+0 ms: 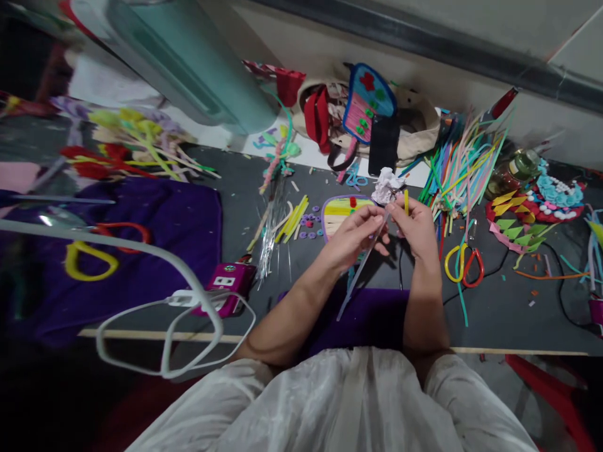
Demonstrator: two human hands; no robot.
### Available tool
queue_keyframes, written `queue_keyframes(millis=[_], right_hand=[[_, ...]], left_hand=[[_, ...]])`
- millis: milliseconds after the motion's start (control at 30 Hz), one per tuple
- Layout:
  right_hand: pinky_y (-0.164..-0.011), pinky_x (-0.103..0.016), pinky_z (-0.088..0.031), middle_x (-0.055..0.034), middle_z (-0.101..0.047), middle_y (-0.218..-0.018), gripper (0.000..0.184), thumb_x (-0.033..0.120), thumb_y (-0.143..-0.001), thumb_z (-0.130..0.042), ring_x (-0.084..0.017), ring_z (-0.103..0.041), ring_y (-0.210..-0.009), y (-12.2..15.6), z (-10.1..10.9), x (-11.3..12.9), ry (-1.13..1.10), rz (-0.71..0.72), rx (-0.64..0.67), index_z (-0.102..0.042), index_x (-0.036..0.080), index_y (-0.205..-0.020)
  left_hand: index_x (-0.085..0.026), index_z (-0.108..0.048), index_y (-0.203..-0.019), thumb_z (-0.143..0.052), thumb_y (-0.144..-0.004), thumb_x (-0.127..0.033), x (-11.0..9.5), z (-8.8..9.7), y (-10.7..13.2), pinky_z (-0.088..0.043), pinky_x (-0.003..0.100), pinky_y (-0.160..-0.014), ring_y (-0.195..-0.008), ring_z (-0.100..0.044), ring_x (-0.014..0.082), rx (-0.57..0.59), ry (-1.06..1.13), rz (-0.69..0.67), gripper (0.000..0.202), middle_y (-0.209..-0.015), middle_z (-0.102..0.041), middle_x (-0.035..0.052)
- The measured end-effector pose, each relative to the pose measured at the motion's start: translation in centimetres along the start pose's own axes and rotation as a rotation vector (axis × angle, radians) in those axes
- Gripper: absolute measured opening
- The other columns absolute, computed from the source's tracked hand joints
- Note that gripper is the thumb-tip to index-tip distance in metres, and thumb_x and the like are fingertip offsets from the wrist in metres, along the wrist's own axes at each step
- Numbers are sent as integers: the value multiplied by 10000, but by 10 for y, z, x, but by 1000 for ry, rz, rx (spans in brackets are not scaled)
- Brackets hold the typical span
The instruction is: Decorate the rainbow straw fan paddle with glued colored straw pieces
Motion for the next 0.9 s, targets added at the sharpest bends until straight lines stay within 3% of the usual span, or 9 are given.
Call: queue_keyframes(millis=[100,233,333,500,667,767,833,900], right_hand=[[-437,-204,-360,40,-526,-643,455,666,-825,-696,-90,-435,-526,1,1,4,137,66,-6,-656,213,-801],[-511,-227,-445,-26,-636,-807,497,674,-955,-496,-145,-573,-697,5,2,11,231,178,-27,-703,229,-880],[-537,-243,-458,-23,-649,-788,422,600,-953,-566,-143,-573,-676,8,0,10,235,211,-51,-717,224,-836],[-486,-224,-435,11,-648,-742,307,532,-864,-720,-119,-565,-597,7,-3,5,119,110,-93,-747,231,-922],[-491,-217,-424,44,-603,-672,243,456,-802,-789,-98,-523,-535,11,12,20,34,110,-70,-696,235,-836],[-448,-234,-322,66,-519,-588,245,445,-786,-785,-88,-399,-456,17,32,40,20,225,-109,-661,236,-762],[-462,-258,-328,52,-546,-613,214,392,-759,-803,-101,-407,-475,23,43,53,32,275,-178,-656,243,-717],[-488,-262,-354,45,-575,-645,164,341,-749,-815,-111,-447,-512,29,49,65,41,326,-237,-683,245,-737]], left_hand=[[-182,-556,-971,-881,-715,-426,-12,2,-11,-549,184,-474,-543,-630,82,-76,-101,-157,480,-726,-624,-57],[-178,-585,-960,-819,-771,-477,-11,4,-15,-500,185,-419,-496,-594,79,-110,-85,-219,424,-720,-625,-43],[-188,-599,-1012,-786,-806,-493,-6,7,-11,-454,180,-390,-473,-586,76,-145,-69,-243,413,-761,-641,-31],[-224,-615,-1204,-698,-899,-510,-8,5,0,-393,192,-371,-470,-577,77,-188,-168,-376,426,-855,-646,-6],[-263,-585,-1353,-510,-1032,-406,-15,-26,14,-489,239,-536,-607,-619,108,-216,-406,-496,359,-1058,-693,65],[-247,-616,-1349,-449,-1044,-274,-25,-58,23,-538,297,-679,-877,-691,198,-170,-685,-626,349,-1260,-667,127],[-227,-616,-1372,-466,-1037,-267,-30,-75,27,-556,325,-766,-1035,-682,259,-124,-860,-685,369,-1200,-681,145],[-228,-607,-1394,-440,-1053,-285,-35,-82,30,-561,300,-804,-1064,-680,247,-128,-955,-753,384,-1150,-683,136]])
Point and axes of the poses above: each hand's wrist, its own y-axis away from the middle knuckle, its own z-axis out of the back of the hand, x = y × z, the point moved 6 cm from there along -y, towards the middle knuckle
